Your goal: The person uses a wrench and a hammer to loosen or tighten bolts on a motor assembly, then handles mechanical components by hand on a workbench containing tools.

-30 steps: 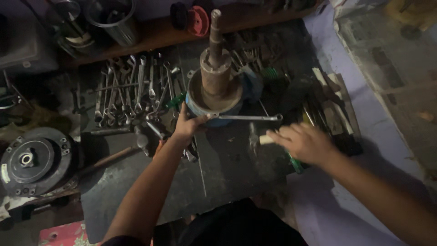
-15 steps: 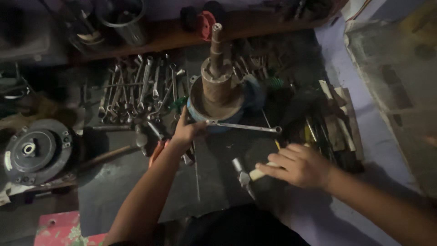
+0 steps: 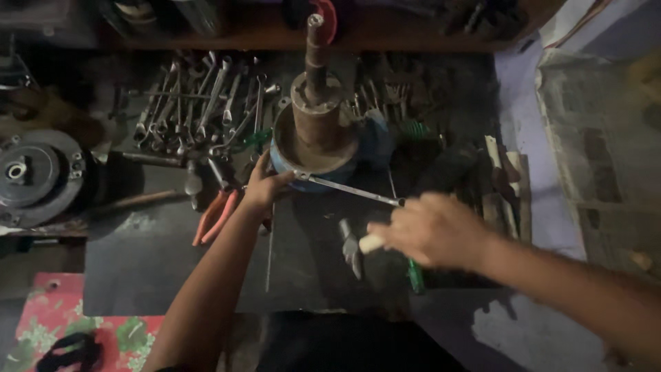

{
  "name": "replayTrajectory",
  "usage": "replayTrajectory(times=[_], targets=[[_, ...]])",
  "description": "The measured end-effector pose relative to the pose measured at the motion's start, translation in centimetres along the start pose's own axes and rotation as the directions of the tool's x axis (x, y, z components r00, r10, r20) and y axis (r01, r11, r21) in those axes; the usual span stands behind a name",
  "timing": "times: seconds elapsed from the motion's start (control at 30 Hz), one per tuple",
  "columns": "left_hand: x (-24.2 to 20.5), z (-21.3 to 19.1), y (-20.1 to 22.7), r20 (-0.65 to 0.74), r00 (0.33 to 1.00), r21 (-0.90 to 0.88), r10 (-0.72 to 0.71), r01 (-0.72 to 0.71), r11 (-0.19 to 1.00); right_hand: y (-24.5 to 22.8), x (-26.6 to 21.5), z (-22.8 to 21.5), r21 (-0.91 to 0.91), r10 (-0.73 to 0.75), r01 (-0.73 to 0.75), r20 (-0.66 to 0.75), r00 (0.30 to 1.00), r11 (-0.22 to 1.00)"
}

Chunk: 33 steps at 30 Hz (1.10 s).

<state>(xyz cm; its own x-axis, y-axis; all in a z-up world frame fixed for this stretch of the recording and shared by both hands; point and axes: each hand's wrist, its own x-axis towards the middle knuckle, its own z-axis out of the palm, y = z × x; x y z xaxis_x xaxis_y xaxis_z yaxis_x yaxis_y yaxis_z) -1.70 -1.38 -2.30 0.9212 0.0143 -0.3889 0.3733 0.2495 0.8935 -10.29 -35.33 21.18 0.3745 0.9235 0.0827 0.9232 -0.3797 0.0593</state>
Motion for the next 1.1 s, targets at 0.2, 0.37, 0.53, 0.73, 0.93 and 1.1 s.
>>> replayTrajectory(times=[0.2, 0.37, 0.53, 0.73, 0.93, 1.1], targets=[[0.1, 0.2, -1.0, -0.103, 0.994, -0.010, -0.038, 0.037, 0.999, -0.4, 1.9, -1.0, -0.032, -0.017, 0.019, 0.067, 0.998, 0.999], [-0.2, 0.9, -0.3, -0.065, 0.997, -0.122, -0.041, 0.033, 0.992, -1.0, 2.8, -1.5, 0.053, -0.011, 0.002, 0.169, 0.986, 0.999], [-0.9, 1.1, 1.1, -0.089, 0.993, -0.044, -0.077, 0.074, 0.996, -0.7, 3.8, 0.2, -0.168, -0.013, 0.061, 0.275, 0.961, 0.984], [-0.2, 0.5, -0.3, -0.041, 0.999, -0.081, 0.020, -0.023, 0.996, -1.2, 2.2, -0.5, -0.050, 0.033, -0.022, 0.229, 0.973, 0.999], [-0.1, 0.2, -1.4, -0.007, 0.993, -0.066, 0.119, -0.120, 0.991, -3.7, 0.9, -0.8, -0.006, -0.082, 0.082, -0.017, 0.996, 0.997], [-0.7, 0.4, -0.1, -0.007, 1.000, -0.094, 0.002, -0.003, 0.996, 0.3, 2.3, 0.4, -0.142, 0.128, -0.096, 0.238, 0.963, 0.985]])
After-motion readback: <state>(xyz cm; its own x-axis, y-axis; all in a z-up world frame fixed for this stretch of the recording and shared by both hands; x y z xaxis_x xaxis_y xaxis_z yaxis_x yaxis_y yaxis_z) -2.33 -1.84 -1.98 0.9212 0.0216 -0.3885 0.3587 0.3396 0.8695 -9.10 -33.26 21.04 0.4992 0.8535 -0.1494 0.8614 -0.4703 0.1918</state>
